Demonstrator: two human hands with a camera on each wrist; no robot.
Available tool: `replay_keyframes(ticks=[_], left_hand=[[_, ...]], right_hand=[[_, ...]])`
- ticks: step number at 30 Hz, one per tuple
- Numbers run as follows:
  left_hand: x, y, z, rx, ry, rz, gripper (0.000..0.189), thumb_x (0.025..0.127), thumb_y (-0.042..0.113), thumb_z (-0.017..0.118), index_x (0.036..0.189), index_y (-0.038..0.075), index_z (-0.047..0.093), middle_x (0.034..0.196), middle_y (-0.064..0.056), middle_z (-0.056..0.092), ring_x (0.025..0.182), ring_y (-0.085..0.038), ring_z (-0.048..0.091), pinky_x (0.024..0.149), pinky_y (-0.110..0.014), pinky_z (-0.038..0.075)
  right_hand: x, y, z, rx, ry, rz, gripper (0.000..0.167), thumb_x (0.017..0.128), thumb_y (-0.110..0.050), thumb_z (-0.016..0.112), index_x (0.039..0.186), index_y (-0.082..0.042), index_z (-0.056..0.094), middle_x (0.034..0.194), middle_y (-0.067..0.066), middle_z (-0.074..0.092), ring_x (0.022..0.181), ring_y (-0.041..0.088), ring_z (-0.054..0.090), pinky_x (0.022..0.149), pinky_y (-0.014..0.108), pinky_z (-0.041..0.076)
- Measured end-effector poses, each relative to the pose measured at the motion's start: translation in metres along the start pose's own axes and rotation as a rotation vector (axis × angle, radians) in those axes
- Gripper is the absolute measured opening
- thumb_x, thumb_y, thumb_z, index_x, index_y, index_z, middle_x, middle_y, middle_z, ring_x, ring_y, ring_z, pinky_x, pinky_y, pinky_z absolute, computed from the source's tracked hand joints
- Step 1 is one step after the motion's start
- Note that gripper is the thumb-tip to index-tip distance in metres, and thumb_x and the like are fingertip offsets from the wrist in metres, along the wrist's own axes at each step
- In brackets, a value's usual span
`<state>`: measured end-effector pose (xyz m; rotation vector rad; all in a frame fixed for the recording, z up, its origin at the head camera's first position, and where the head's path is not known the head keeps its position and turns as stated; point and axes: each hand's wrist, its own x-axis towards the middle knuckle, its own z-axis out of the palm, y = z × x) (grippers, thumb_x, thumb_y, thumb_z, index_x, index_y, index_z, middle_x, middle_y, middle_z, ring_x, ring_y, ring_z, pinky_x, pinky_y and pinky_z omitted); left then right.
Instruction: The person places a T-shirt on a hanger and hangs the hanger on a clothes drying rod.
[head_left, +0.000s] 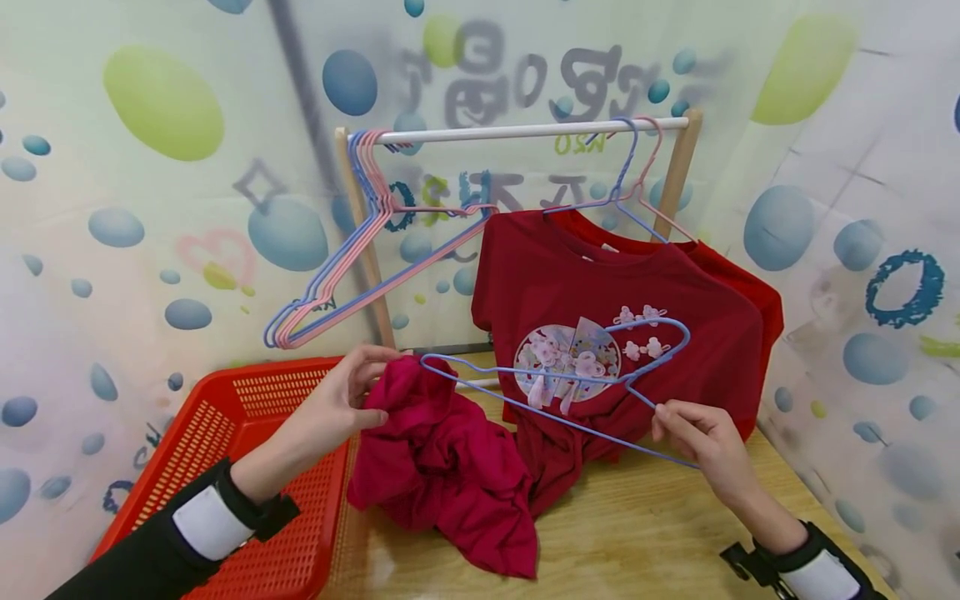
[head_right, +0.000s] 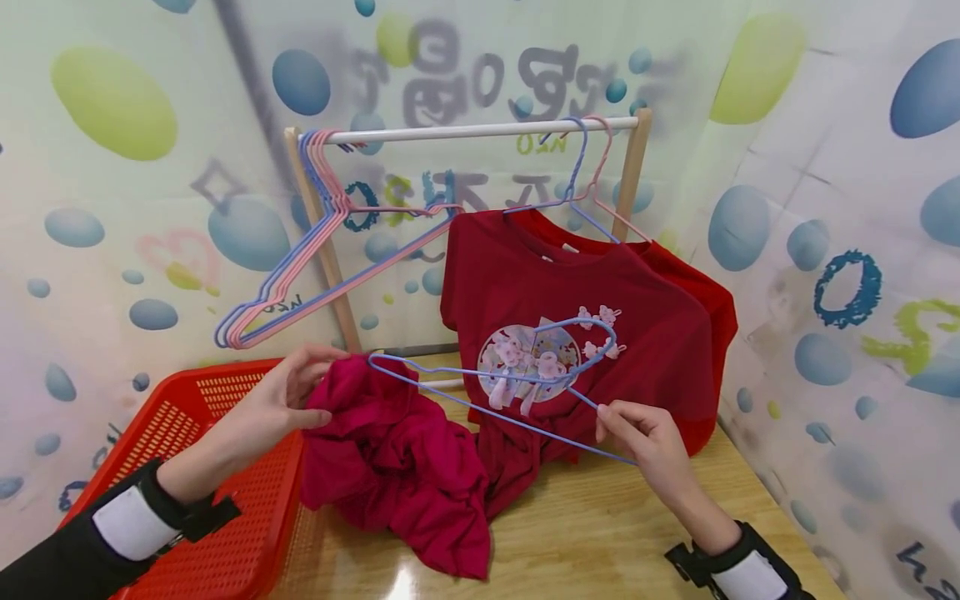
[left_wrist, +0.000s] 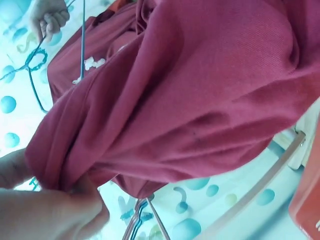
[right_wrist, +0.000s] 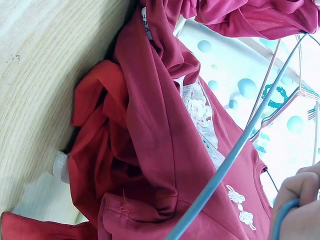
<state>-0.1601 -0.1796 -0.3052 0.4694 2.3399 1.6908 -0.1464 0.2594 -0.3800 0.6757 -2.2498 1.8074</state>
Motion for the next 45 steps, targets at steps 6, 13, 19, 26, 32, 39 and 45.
replay_keyframes(ticks=[6,13,19,26,32,39,45], left_hand=[[-0.003,-0.008,-0.004,0.065,0.004,0.002,0.037,0.089,-0.007,0.057,0.119,0.007,0.042,0.129,-0.015,0.057,0.11,-0.023,0.057,0.069,-0.026,0.047],[-0.004,-0.022,0.0,0.349,0.187,0.163,0.013,0.087,0.003,0.065,0.093,0.015,0.065,0.097,-0.002,0.07,0.085,-0.012,0.067,0.064,-0.025,0.051],[-0.006,-0.02,0.004,0.498,0.346,0.268,0.011,0.089,0.007,0.065,0.093,0.017,0.062,0.08,0.006,0.066,0.067,-0.007,0.056,0.061,-0.023,0.048],[-0.006,-0.004,0.007,0.343,0.362,0.292,0.006,0.092,0.016,0.062,0.098,0.016,0.063,0.09,0.003,0.068,0.08,-0.009,0.062,0.07,-0.024,0.05],[-0.005,0.009,0.012,0.289,0.334,0.325,0.007,0.091,0.021,0.063,0.098,0.018,0.065,0.091,0.004,0.07,0.077,-0.01,0.06,0.066,-0.024,0.048],[-0.003,0.013,0.019,0.311,0.332,0.289,0.005,0.089,0.023,0.067,0.093,0.021,0.068,0.084,0.005,0.071,0.067,-0.013,0.052,0.058,-0.025,0.041],[-0.004,0.015,0.023,0.319,0.306,0.256,0.007,0.088,0.025,0.067,0.094,0.022,0.07,0.084,0.004,0.071,0.069,-0.014,0.05,0.06,-0.026,0.041]], right_hand=[[-0.001,0.002,0.0,0.002,-0.013,-0.01,0.03,0.097,0.005,0.04,0.076,-0.004,0.059,0.056,0.005,0.041,0.044,0.022,0.026,0.04,0.032,0.026],[-0.002,0.003,0.002,0.012,-0.061,0.024,0.028,0.098,0.003,0.04,0.077,0.0,0.058,0.057,0.01,0.038,0.045,0.025,0.025,0.041,0.034,0.026],[-0.003,0.006,0.003,-0.007,-0.089,0.012,0.03,0.097,0.005,0.04,0.075,-0.005,0.058,0.054,0.006,0.033,0.044,0.02,0.024,0.039,0.03,0.025],[0.0,0.005,0.005,-0.003,-0.113,-0.012,0.027,0.097,0.006,0.04,0.075,0.003,0.056,0.053,0.006,0.033,0.043,0.019,0.024,0.039,0.029,0.025],[0.002,0.003,0.009,0.005,-0.119,-0.014,0.028,0.097,0.006,0.04,0.076,0.0,0.057,0.054,0.006,0.034,0.043,0.019,0.025,0.038,0.03,0.026],[0.003,0.005,0.015,0.038,-0.14,-0.041,0.031,0.097,0.007,0.039,0.076,-0.006,0.058,0.053,0.005,0.032,0.043,0.018,0.024,0.038,0.028,0.025],[0.006,0.004,0.021,0.048,-0.146,-0.056,0.031,0.097,0.006,0.039,0.075,-0.006,0.058,0.054,0.005,0.034,0.044,0.018,0.024,0.039,0.029,0.026]])
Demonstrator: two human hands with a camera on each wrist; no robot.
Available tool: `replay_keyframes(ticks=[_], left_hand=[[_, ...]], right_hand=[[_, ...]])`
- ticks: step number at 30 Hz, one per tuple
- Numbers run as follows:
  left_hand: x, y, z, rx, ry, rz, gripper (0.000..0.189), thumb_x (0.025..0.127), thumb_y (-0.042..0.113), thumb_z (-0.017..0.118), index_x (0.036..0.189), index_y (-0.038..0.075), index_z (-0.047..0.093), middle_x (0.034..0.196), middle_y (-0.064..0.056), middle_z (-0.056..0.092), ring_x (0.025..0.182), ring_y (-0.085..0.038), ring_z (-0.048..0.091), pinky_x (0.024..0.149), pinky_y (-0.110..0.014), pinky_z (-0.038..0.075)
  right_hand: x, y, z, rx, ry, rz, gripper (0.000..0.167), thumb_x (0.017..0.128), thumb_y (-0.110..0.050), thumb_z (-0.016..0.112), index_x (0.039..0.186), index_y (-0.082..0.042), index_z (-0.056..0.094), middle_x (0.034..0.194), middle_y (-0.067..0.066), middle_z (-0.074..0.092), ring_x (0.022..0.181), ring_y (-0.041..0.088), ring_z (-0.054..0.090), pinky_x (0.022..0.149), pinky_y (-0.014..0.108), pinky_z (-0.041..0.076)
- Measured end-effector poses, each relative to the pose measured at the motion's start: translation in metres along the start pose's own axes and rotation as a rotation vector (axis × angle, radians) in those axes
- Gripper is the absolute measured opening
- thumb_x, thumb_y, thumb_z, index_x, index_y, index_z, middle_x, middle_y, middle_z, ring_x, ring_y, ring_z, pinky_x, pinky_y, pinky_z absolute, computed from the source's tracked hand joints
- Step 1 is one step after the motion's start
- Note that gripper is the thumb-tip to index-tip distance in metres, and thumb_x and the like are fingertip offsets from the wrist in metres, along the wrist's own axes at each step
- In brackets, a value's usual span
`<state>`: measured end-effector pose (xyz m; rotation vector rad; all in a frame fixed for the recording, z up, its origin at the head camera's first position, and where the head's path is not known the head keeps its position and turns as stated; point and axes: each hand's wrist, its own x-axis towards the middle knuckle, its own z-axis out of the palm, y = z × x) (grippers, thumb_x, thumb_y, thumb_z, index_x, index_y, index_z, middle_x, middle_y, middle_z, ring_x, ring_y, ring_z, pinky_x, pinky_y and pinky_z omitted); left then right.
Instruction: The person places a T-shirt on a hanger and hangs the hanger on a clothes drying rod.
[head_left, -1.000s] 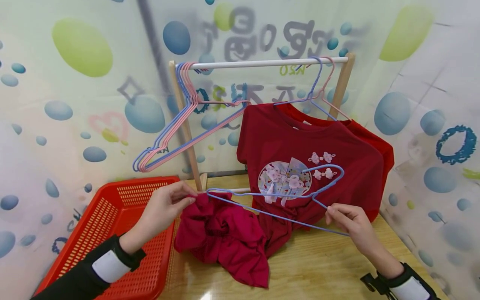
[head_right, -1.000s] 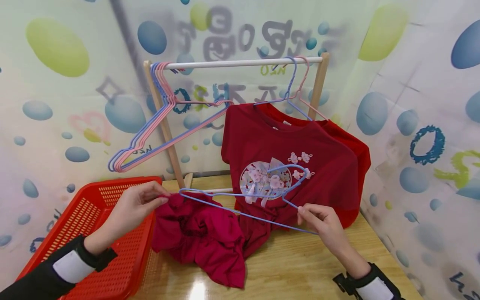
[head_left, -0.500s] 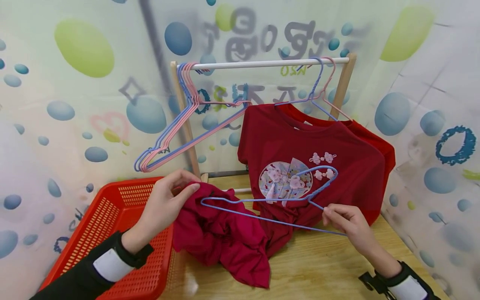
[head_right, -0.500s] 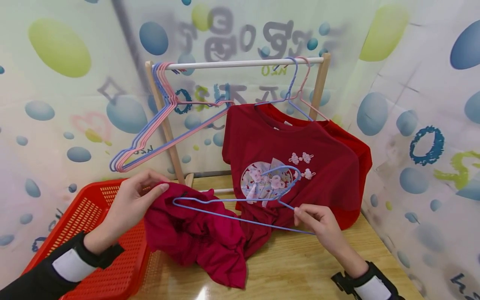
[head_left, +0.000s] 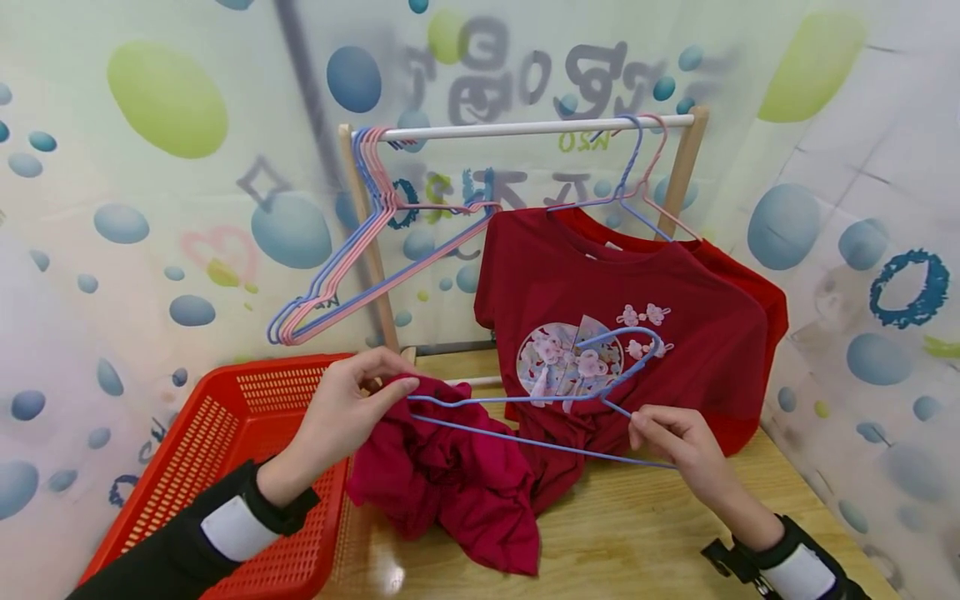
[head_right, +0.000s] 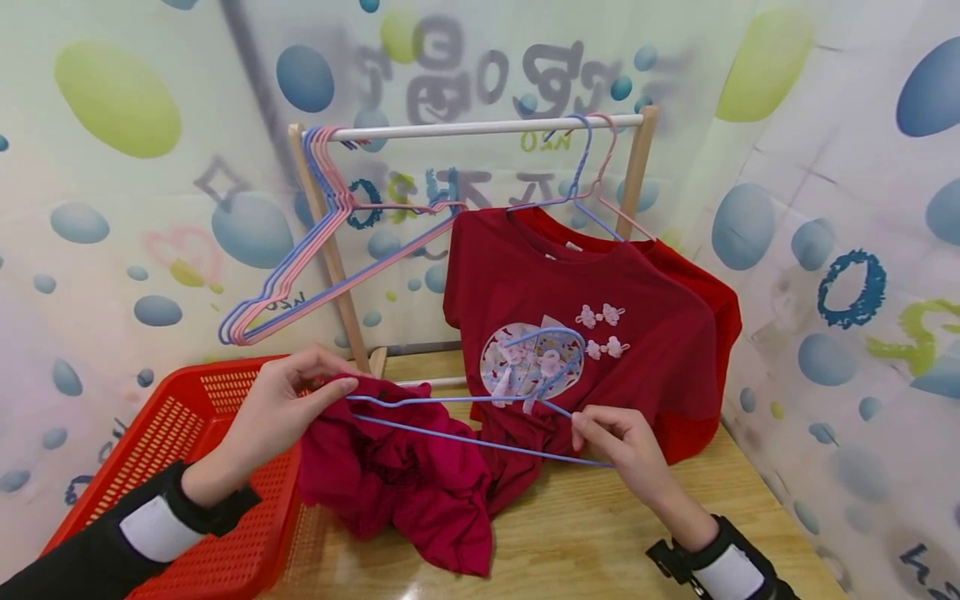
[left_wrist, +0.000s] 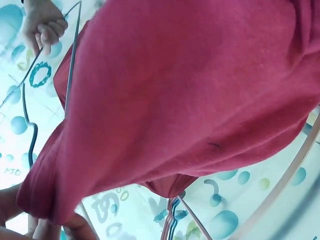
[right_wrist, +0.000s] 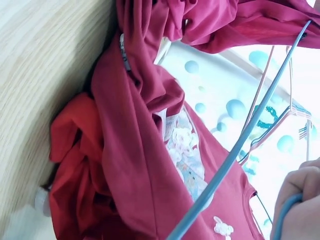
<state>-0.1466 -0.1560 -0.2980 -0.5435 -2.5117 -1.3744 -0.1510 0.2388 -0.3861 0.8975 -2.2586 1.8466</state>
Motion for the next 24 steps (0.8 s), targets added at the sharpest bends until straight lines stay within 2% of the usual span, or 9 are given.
replay_keyframes(ticks=[4,10,15,20,24], left_hand=[[-0.001,-0.001,0.001,0.003,-0.016,-0.018,0.007,0.088,0.026,0.067,0.094,0.023,0.071,0.082,0.006,0.069,0.069,-0.017,0.048,0.059,-0.026,0.039],[0.002,-0.002,0.006,-0.008,-0.065,-0.009,0.006,0.088,0.023,0.068,0.093,0.022,0.071,0.083,0.006,0.07,0.074,-0.014,0.053,0.062,-0.026,0.044],[0.002,0.003,0.012,0.002,-0.091,0.003,0.007,0.087,0.018,0.069,0.092,0.022,0.071,0.08,0.008,0.069,0.069,-0.012,0.056,0.061,-0.026,0.045],[0.004,0.007,0.016,0.035,-0.088,0.04,0.008,0.085,0.015,0.07,0.09,0.022,0.072,0.081,0.009,0.068,0.066,-0.011,0.055,0.056,-0.026,0.044],[0.004,0.004,0.021,0.107,-0.101,0.12,0.008,0.085,0.015,0.071,0.091,0.02,0.072,0.083,0.01,0.069,0.066,-0.004,0.056,0.057,-0.023,0.045]], right_hand=[[0.003,0.001,0.005,-0.004,-0.004,-0.008,0.031,0.097,0.007,0.04,0.074,-0.006,0.057,0.054,0.006,0.035,0.044,0.019,0.026,0.04,0.029,0.027],[0.009,0.001,0.011,-0.008,-0.013,-0.021,0.031,0.097,0.006,0.041,0.073,-0.006,0.057,0.053,0.005,0.033,0.043,0.018,0.026,0.039,0.029,0.027],[0.012,0.0,0.016,-0.028,-0.008,-0.033,0.031,0.096,0.006,0.043,0.073,-0.007,0.058,0.054,0.005,0.036,0.044,0.018,0.029,0.039,0.028,0.028],[0.013,0.0,0.017,-0.033,0.008,-0.04,0.03,0.095,0.007,0.043,0.072,-0.007,0.058,0.053,0.004,0.035,0.044,0.016,0.029,0.039,0.027,0.027],[0.013,0.0,0.017,-0.037,0.022,-0.039,0.03,0.095,0.006,0.044,0.072,-0.007,0.058,0.053,0.003,0.034,0.044,0.016,0.028,0.039,0.028,0.027]])
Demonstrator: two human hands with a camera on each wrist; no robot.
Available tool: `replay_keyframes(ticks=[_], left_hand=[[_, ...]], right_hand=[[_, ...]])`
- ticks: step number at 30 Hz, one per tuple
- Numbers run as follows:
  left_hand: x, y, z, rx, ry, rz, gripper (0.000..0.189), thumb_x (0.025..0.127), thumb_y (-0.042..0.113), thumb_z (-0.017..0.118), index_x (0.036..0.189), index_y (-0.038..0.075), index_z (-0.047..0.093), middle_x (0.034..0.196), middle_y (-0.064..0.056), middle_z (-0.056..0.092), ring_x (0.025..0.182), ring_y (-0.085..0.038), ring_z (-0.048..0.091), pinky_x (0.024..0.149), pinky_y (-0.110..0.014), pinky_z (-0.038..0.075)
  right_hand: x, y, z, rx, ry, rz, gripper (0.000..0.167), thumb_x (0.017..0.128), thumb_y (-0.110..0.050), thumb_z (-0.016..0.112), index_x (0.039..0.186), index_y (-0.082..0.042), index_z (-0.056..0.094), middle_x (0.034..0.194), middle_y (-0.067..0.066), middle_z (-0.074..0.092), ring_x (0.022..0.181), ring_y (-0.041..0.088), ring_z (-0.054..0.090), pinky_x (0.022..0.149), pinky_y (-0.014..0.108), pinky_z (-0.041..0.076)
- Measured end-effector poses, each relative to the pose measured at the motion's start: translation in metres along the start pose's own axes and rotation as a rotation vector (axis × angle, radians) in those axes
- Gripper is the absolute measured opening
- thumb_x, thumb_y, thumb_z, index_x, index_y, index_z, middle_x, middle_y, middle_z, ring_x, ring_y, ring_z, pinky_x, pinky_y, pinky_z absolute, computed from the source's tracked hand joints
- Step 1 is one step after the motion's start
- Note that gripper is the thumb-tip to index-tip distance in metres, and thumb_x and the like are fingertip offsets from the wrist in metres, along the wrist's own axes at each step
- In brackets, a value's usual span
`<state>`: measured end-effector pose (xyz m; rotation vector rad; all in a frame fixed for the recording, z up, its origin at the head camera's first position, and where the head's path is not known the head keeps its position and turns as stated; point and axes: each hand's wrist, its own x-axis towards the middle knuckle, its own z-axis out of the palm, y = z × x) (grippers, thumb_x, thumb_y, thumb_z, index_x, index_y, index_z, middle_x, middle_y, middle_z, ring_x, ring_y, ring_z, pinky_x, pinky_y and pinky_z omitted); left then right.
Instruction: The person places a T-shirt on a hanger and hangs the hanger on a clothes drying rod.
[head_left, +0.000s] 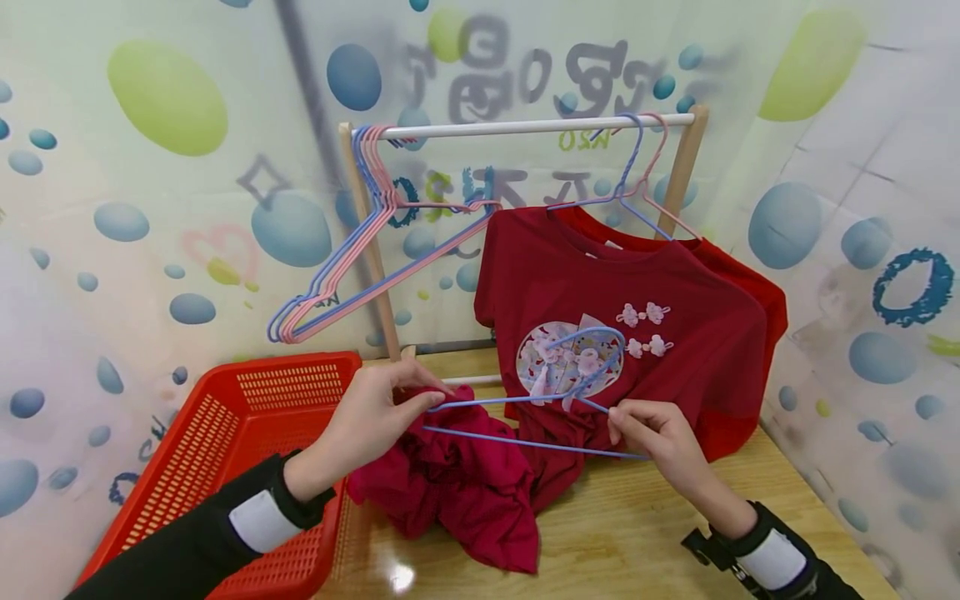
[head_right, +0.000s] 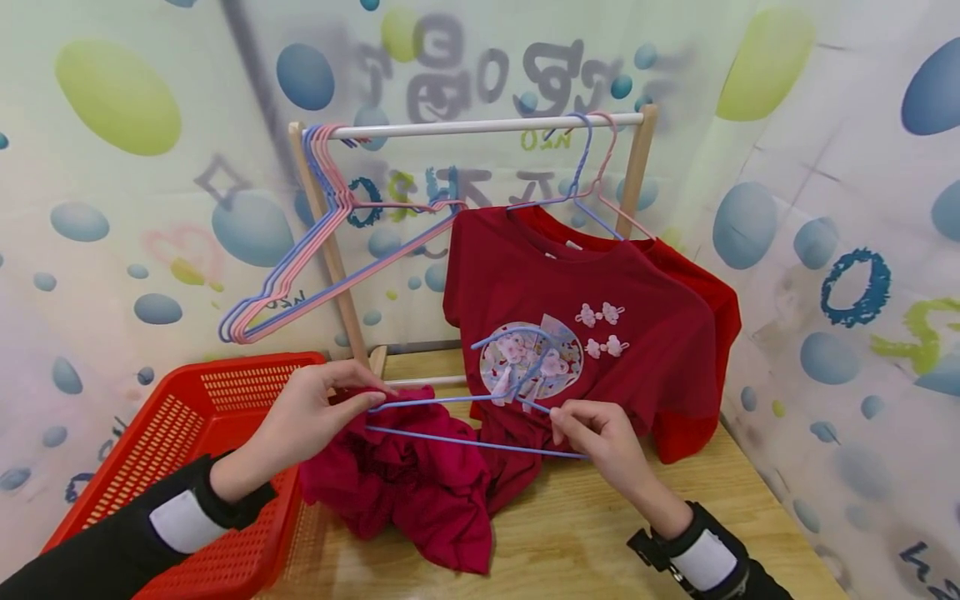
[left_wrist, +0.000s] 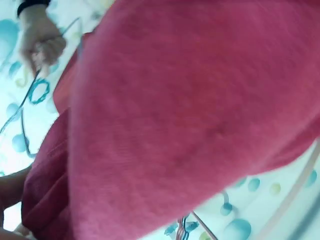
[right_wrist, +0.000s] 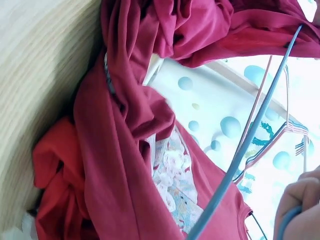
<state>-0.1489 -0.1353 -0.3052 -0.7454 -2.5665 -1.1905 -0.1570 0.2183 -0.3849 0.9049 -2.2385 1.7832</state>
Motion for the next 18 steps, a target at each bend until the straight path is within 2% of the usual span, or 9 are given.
replay_keyframes(ticks=[2,4,7,10,11,13,15,17,18], left_hand=[[0.0,-0.002,0.002,0.044,-0.01,0.056,0.006,0.086,0.017,0.07,0.091,0.019,0.073,0.081,0.011,0.069,0.063,0.0,0.054,0.056,-0.02,0.043],[-0.001,-0.003,0.004,0.074,-0.026,0.104,0.005,0.088,0.019,0.068,0.09,0.018,0.073,0.072,0.012,0.066,0.055,0.003,0.046,0.052,-0.018,0.038],[-0.004,-0.006,0.003,0.078,-0.052,0.145,0.009,0.09,0.019,0.065,0.092,0.018,0.074,0.072,0.011,0.066,0.051,0.003,0.038,0.049,-0.018,0.033],[-0.009,-0.008,0.0,0.054,-0.099,0.161,0.021,0.088,0.009,0.06,0.102,0.019,0.072,0.089,0.012,0.07,0.055,0.001,0.04,0.053,-0.019,0.035],[-0.01,-0.009,-0.002,0.042,-0.114,0.161,0.028,0.085,0.005,0.059,0.106,0.019,0.069,0.098,0.012,0.07,0.061,0.001,0.047,0.056,-0.02,0.038],[-0.013,-0.01,-0.006,-0.002,-0.136,0.143,0.041,0.079,-0.004,0.055,0.111,0.02,0.064,0.107,0.011,0.068,0.072,-0.001,0.056,0.052,-0.02,0.033],[-0.014,-0.012,-0.01,-0.086,-0.127,0.096,0.042,0.078,-0.009,0.053,0.109,0.018,0.06,0.111,0.007,0.067,0.089,-0.007,0.064,0.049,-0.021,0.031],[-0.016,-0.015,-0.012,-0.192,-0.095,0.028,0.037,0.081,-0.011,0.055,0.106,0.015,0.057,0.111,0.002,0.066,0.107,-0.014,0.064,0.054,-0.018,0.04],[-0.017,-0.017,-0.013,-0.251,-0.074,-0.009,0.032,0.082,-0.011,0.057,0.104,0.013,0.057,0.112,-0.001,0.067,0.108,-0.016,0.064,0.056,-0.017,0.042]], right_hand=[[0.0,-0.001,0.0,-0.009,0.028,0.007,0.03,0.095,0.005,0.045,0.071,-0.006,0.057,0.051,0.004,0.032,0.044,0.016,0.027,0.041,0.029,0.027],[0.0,-0.001,0.001,-0.024,0.061,0.019,0.029,0.096,0.004,0.046,0.07,-0.005,0.057,0.051,0.005,0.031,0.045,0.016,0.026,0.043,0.031,0.028],[-0.001,0.001,0.003,-0.042,0.108,0.054,0.029,0.096,0.001,0.048,0.068,-0.003,0.056,0.051,0.006,0.032,0.047,0.016,0.027,0.046,0.032,0.03],[-0.001,0.003,0.004,-0.048,0.141,0.089,0.03,0.097,-0.001,0.048,0.068,-0.003,0.056,0.052,0.006,0.033,0.047,0.018,0.027,0.046,0.031,0.03],[-0.002,0.003,0.004,-0.045,0.149,0.1,0.03,0.097,-0.001,0.048,0.068,-0.004,0.056,0.052,0.005,0.033,0.047,0.018,0.027,0.046,0.031,0.03],[-0.003,0.004,0.004,-0.036,0.162,0.116,0.03,0.097,-0.002,0.048,0.068,-0.004,0.056,0.052,0.005,0.032,0.046,0.019,0.025,0.045,0.031,0.028],[-0.003,0.006,0.004,-0.016,0.169,0.12,0.03,0.097,-0.002,0.048,0.068,-0.003,0.056,0.053,0.005,0.032,0.046,0.02,0.022,0.044,0.032,0.024],[-0.004,0.007,0.004,0.003,0.166,0.119,0.03,0.098,-0.002,0.047,0.069,-0.002,0.055,0.053,0.004,0.033,0.046,0.019,0.02,0.044,0.032,0.022],[-0.004,0.007,0.004,0.014,0.165,0.119,0.03,0.098,-0.002,0.046,0.069,-0.001,0.055,0.054,0.004,0.035,0.045,0.019,0.019,0.043,0.032,0.021]])
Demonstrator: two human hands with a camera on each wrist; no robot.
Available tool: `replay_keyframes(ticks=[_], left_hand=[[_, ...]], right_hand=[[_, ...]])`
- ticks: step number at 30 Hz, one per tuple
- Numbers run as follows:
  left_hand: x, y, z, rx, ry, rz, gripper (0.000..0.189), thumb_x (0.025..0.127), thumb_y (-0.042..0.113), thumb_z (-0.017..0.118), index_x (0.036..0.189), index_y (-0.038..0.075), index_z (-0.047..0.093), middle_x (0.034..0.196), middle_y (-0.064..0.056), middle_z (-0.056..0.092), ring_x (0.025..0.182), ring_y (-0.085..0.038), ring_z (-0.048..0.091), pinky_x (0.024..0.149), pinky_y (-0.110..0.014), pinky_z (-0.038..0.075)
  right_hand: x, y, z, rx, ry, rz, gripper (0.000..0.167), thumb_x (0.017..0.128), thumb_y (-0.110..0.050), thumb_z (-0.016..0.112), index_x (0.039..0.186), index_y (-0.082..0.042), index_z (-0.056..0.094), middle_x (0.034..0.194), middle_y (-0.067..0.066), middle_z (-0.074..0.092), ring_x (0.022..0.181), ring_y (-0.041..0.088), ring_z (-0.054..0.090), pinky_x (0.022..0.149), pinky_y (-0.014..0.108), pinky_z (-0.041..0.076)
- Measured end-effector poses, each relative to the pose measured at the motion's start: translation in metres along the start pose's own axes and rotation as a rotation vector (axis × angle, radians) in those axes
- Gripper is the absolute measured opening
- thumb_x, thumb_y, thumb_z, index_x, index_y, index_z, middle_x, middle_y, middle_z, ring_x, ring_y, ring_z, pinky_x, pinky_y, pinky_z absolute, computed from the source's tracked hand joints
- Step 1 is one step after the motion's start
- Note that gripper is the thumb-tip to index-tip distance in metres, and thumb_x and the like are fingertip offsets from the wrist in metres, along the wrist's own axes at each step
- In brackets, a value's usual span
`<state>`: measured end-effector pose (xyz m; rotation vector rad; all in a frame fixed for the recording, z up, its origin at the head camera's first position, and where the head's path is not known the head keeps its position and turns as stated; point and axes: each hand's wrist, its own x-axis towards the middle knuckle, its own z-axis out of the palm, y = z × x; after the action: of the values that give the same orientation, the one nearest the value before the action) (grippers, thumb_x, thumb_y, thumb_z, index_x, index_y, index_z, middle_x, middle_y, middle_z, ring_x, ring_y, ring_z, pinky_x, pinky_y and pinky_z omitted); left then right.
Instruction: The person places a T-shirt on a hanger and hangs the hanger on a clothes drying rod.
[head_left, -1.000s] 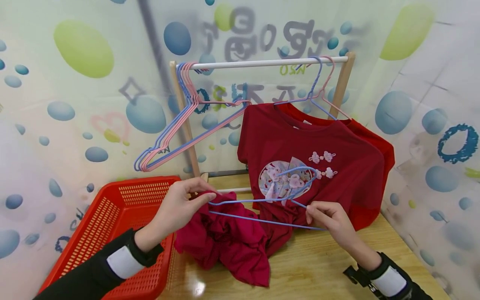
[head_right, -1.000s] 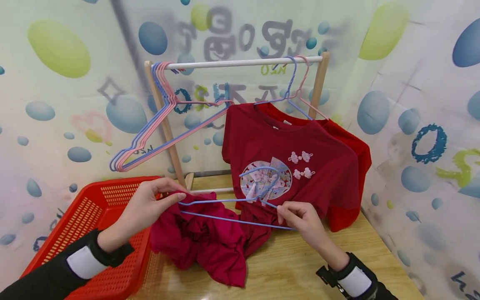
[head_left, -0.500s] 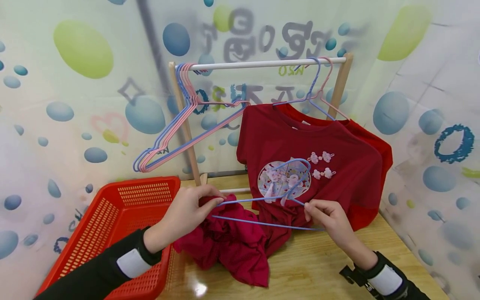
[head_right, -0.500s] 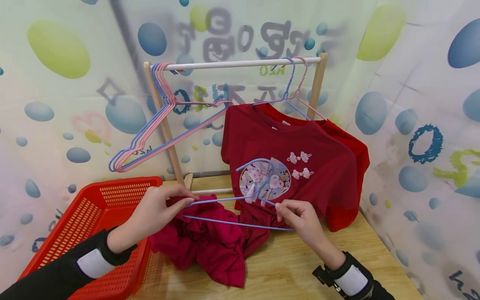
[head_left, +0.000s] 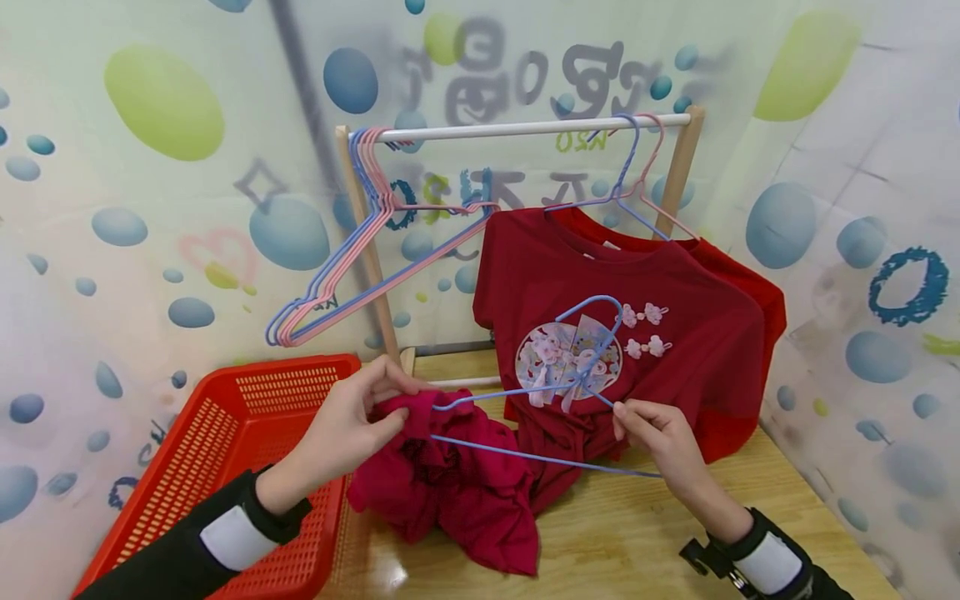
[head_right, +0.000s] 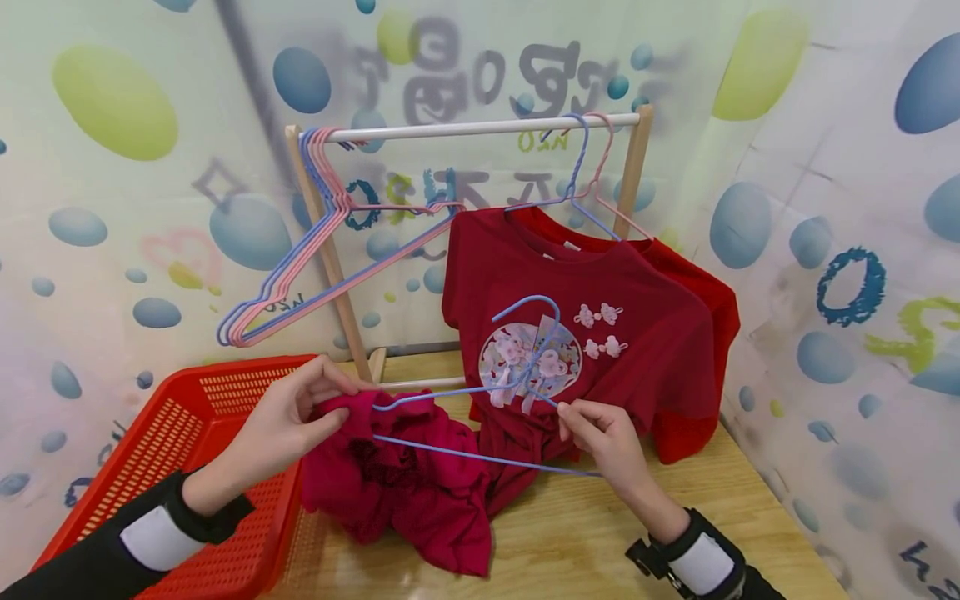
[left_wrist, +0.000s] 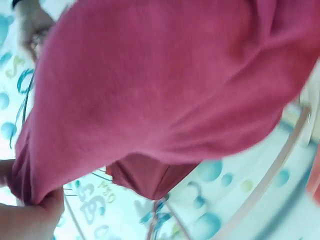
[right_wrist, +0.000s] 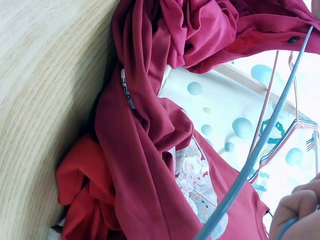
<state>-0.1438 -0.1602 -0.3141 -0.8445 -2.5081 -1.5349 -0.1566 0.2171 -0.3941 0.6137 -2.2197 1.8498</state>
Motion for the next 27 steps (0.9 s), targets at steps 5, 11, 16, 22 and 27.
replay_keyframes(ticks=[5,11,16,22,27], left_hand=[[-0.006,-0.009,0.0,-0.143,0.111,-0.043,0.015,0.087,0.002,0.065,0.1,0.008,0.06,0.114,-0.008,0.068,0.106,-0.014,0.065,0.078,-0.022,0.052],[-0.014,-0.011,0.008,-0.001,0.309,0.095,0.012,0.086,0.005,0.067,0.095,0.012,0.071,0.105,-0.002,0.065,0.098,-0.01,0.059,0.077,-0.017,0.048],[-0.015,-0.006,0.008,0.171,0.486,0.058,0.007,0.088,0.006,0.065,0.086,0.013,0.068,0.084,0.001,0.05,0.074,-0.01,0.045,0.063,-0.022,0.037],[-0.015,-0.004,0.004,0.252,0.438,-0.062,0.013,0.099,0.015,0.048,0.095,0.005,0.054,0.09,-0.003,0.051,0.077,-0.012,0.046,0.066,-0.022,0.039],[-0.013,-0.001,-0.002,0.2,0.386,-0.201,0.021,0.102,0.023,0.039,0.101,0.003,0.048,0.084,-0.008,0.042,0.071,-0.017,0.039,0.062,-0.026,0.035]], right_hand=[[-0.001,0.0,-0.001,0.042,-0.005,0.01,0.03,0.098,-0.002,0.045,0.07,0.001,0.055,0.06,0.005,0.045,0.047,0.02,0.02,0.045,0.033,0.023],[-0.003,-0.001,0.0,0.059,-0.014,0.009,0.03,0.098,-0.002,0.044,0.071,0.002,0.055,0.062,0.002,0.049,0.048,0.021,0.022,0.046,0.034,0.025],[-0.002,-0.001,-0.001,0.028,-0.027,0.005,0.03,0.099,-0.003,0.044,0.07,0.0,0.054,0.057,0.002,0.041,0.047,0.02,0.022,0.045,0.032,0.025],[0.001,-0.003,-0.002,-0.01,-0.032,-0.027,0.031,0.098,-0.002,0.044,0.07,-0.003,0.055,0.054,0.005,0.033,0.046,0.018,0.023,0.043,0.032,0.024],[0.003,-0.006,-0.003,0.002,-0.016,-0.032,0.029,0.098,-0.002,0.044,0.072,0.0,0.055,0.056,0.004,0.038,0.046,0.019,0.023,0.043,0.032,0.022]])
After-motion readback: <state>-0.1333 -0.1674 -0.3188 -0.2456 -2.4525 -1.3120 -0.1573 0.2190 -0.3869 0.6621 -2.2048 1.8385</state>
